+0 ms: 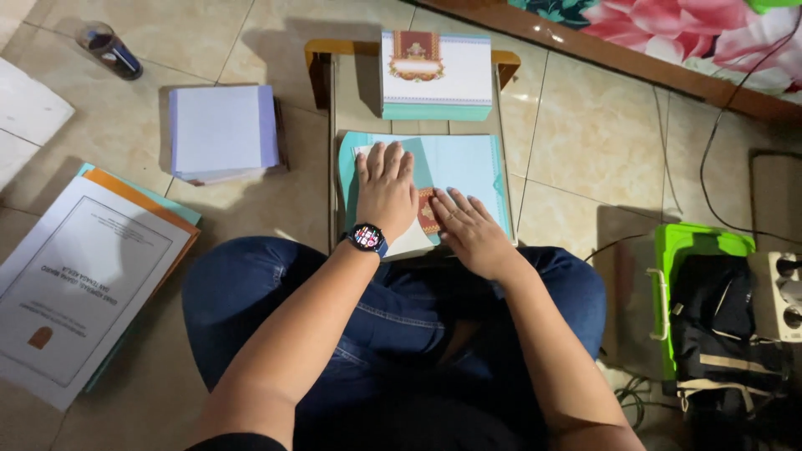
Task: Manually assembling invitations by folding paper inserts and placing them into decorative folders before stacking them in a box.
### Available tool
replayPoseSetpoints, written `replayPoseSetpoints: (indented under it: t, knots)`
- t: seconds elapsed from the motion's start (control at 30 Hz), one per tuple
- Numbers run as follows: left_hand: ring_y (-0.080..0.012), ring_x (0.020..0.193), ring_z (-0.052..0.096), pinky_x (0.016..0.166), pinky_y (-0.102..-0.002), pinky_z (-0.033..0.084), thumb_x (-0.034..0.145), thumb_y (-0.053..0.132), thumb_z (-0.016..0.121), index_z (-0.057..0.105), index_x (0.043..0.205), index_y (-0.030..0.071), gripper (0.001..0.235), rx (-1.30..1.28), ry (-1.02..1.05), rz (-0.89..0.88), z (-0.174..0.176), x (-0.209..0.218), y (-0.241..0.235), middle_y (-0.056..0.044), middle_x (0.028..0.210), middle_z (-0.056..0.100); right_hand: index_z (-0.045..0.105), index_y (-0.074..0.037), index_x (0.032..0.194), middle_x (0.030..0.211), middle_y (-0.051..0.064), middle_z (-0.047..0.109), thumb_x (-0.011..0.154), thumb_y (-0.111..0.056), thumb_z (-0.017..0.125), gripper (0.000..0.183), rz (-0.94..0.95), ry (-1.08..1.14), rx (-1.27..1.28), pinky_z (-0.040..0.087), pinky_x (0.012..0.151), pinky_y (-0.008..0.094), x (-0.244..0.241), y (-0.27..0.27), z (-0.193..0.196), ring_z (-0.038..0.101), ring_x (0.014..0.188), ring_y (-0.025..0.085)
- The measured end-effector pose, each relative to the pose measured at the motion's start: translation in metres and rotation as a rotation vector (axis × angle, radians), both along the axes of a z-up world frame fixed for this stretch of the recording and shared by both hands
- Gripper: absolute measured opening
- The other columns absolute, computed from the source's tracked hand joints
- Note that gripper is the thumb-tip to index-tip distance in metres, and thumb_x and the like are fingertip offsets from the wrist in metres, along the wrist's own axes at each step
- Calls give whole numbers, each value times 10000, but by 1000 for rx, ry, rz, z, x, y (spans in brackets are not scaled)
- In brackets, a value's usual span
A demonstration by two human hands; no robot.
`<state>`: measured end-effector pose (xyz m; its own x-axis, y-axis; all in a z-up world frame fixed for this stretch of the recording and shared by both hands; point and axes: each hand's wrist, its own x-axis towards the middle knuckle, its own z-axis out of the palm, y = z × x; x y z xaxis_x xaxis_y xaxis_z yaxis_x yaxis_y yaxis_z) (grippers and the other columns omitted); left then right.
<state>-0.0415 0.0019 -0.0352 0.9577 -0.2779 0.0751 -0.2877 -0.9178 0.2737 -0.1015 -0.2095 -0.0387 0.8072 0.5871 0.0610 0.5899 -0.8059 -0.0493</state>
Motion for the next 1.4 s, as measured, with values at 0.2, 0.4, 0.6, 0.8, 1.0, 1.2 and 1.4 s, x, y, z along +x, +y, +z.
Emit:
replayPoseSetpoints:
  t: [0.2,0.4,0.6,0.8,1.0,1.2,1.4]
  knots:
    - [-370,1529,274,1228,-618,116,990,248,412,518,1500,117,538,-8,-3,7,4,0,0,-139,1616,404,326,-152,1629,1666,56,365,1037,-313,457,627,8,-81,48,327,1199,450,61,22,-19,334,1532,283]
    - [-375,1514,314,1214,-621,165,978,245,465,556,1468,129,512,-23,-16,17,5,2,2,-158,1588,436,368,-121,1610,1643,76,409,995,-314,508,660,21,-211,36,329,1185,439,81,23,-32,372,1514,274]
    - [-322,1307,484,1132,-600,342,896,165,606,639,1076,113,190,-93,-270,-3,-22,6,6,-60,1255,568,366,-49,1595,1632,171,389,1038,-505,489,730,-58,11,297,272,1204,518,15,9,5,344,1510,356]
    - [-242,1314,455,1141,-510,352,928,68,607,665,1206,204,315,-139,-212,-343,-36,13,-2,5,1248,579,314,-37,1600,1483,267,517,810,-312,848,992,-219,305,786,362,1159,588,24,0,-6,482,1381,442]
    - [-262,1379,405,1214,-532,269,943,89,546,697,1129,195,263,-127,-134,-424,-10,7,-1,-30,1307,593,489,-158,1536,1361,118,669,1032,-223,577,516,-422,374,912,451,1118,445,25,-6,-1,591,1322,285]
    - [-333,1326,454,1179,-540,347,935,26,519,536,1011,98,106,-202,-337,-393,-4,2,0,-110,1335,498,660,-50,1333,1185,173,726,1052,-155,549,319,-332,379,1081,481,1049,511,22,-4,5,659,1201,330]
    - [-384,1382,428,1181,-522,365,921,26,519,458,977,94,107,-257,-425,-275,-1,-1,1,-200,1567,328,780,-67,902,1009,149,780,994,-169,651,188,-63,210,825,507,956,505,25,3,-11,702,1037,397]
